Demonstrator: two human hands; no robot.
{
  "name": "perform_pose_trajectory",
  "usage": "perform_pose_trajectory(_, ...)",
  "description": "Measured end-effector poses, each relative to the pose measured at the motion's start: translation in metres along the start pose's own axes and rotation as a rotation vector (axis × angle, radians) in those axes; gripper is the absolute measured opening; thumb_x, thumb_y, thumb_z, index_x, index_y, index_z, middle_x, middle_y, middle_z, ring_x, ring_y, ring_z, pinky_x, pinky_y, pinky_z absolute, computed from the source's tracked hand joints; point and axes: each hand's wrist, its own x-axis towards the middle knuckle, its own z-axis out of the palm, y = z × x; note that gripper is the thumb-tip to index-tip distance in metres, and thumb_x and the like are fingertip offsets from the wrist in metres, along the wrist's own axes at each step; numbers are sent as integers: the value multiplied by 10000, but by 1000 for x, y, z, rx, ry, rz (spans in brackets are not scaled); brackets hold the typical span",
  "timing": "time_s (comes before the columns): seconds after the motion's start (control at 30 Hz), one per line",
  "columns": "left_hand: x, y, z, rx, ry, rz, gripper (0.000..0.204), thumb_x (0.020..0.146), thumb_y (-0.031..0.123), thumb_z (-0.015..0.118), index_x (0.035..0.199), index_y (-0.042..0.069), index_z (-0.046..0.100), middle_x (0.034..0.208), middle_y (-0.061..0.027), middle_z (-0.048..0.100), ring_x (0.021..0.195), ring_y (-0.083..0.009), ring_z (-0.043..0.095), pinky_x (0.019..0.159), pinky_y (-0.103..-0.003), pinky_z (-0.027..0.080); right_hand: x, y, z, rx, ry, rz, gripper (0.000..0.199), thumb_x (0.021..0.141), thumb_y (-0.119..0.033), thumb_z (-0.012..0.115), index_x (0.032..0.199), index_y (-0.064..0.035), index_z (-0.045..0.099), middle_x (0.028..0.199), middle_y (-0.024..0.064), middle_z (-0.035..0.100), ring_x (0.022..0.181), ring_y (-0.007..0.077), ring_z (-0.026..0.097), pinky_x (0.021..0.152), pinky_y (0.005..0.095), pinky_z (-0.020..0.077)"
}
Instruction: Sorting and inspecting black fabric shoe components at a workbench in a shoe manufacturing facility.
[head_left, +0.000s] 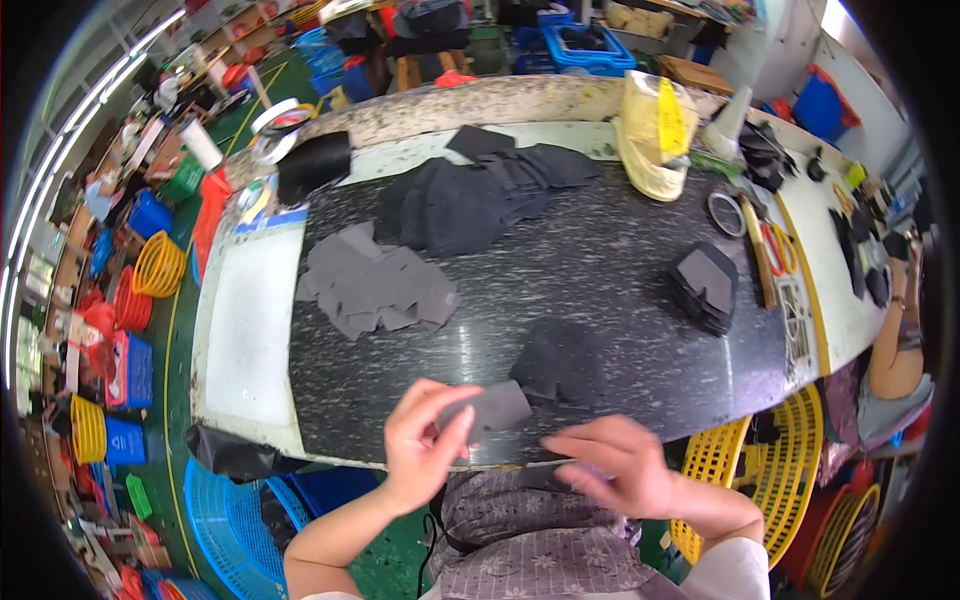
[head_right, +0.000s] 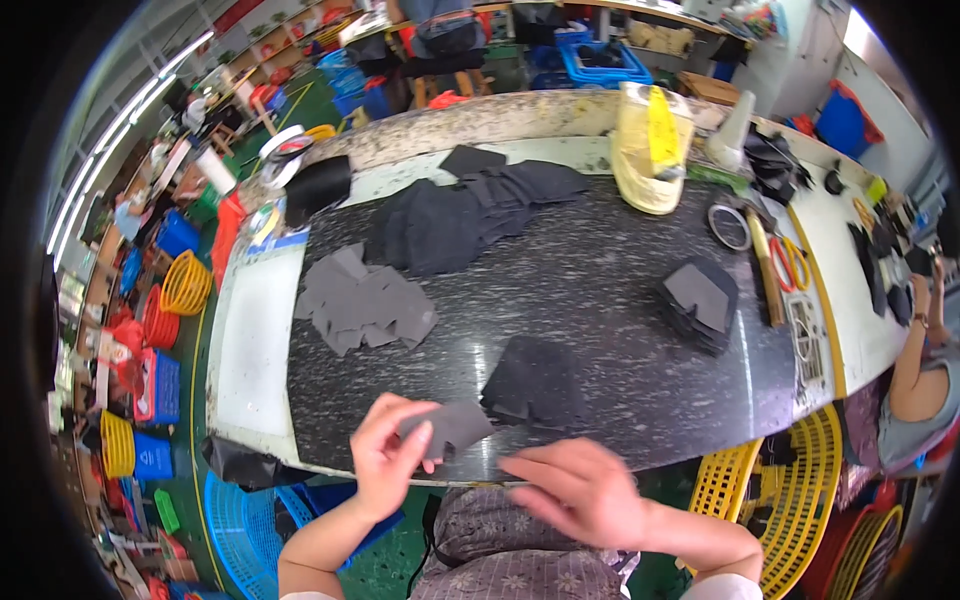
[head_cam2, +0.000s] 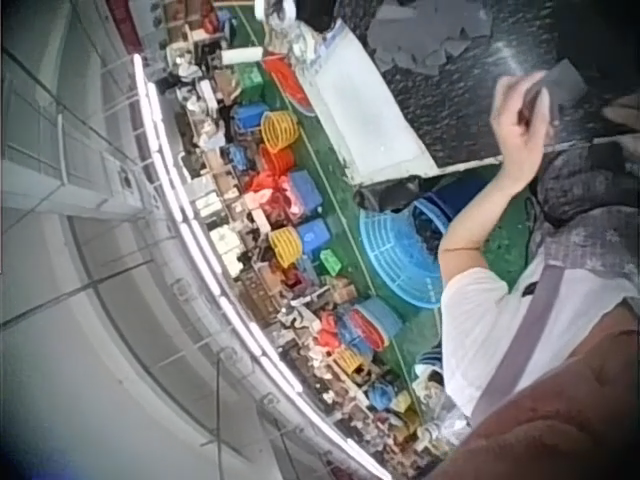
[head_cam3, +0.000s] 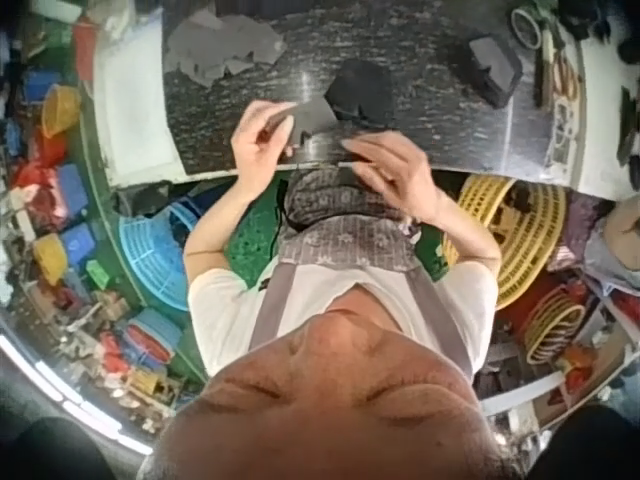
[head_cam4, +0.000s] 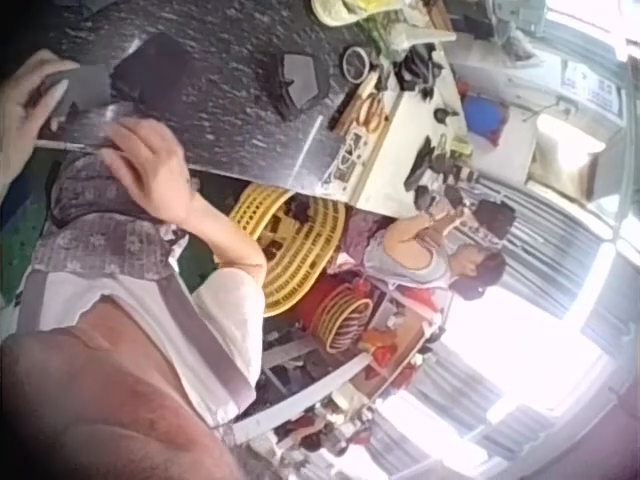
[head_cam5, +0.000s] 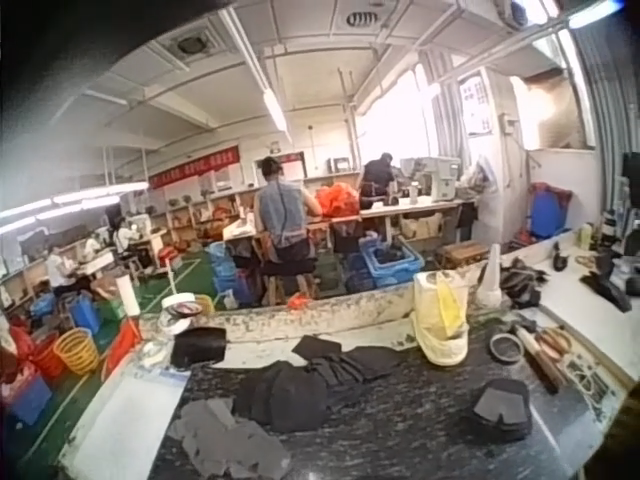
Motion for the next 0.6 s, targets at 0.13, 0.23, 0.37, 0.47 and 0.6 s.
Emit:
perform_pose_trajectory(0.13,-25,-7,37,407,-268,526,448,807,15,747,1245,49,661,886,-62,616,732,-134,607,618,-258,520,-2,-7,33,585,-40,261,507,929,-192,688,1334,59,514,1197,224,611,1010,342,665,857,391,540)
perform_pose_trajectory(0.23,-25,4,36,76,-436,263,518,776,-7,760,1277,23,634,930,-66,633,760,-141,630,634,-244,528,-18,10,30,618,-50,253,341,963,-72,603,1279,51,571,1126,172,643,959,278,667,813,363,531)
perform_pose_trajectory(0.37,2,9,21,283,-175,417,499,696,99,838,1156,11,666,1009,-92,650,921,-241,628,807,-348,519,-26,15,25,650,9,220,303,943,8,573,1243,23,615,1053,139,659,896,229,651,794,332,515)
perform_pose_trajectory(0.47,-6,-6,34,-67,-376,111,316,781,-14,755,1090,22,698,907,-83,676,757,-167,663,681,-280,522,-22,18,29,619,107,244,318,920,45,573,1230,10,632,1025,127,670,863,189,646,762,310,516)
perform_pose_trajectory(0.6,-2,2,30,-209,-372,127,219,924,-3,616,1138,-7,663,884,-75,658,732,-129,649,663,-274,520,-28,18,32,777,243,444,254,934,0,622,1187,-1,650,1018,96,683,862,139,661,721,266,537)
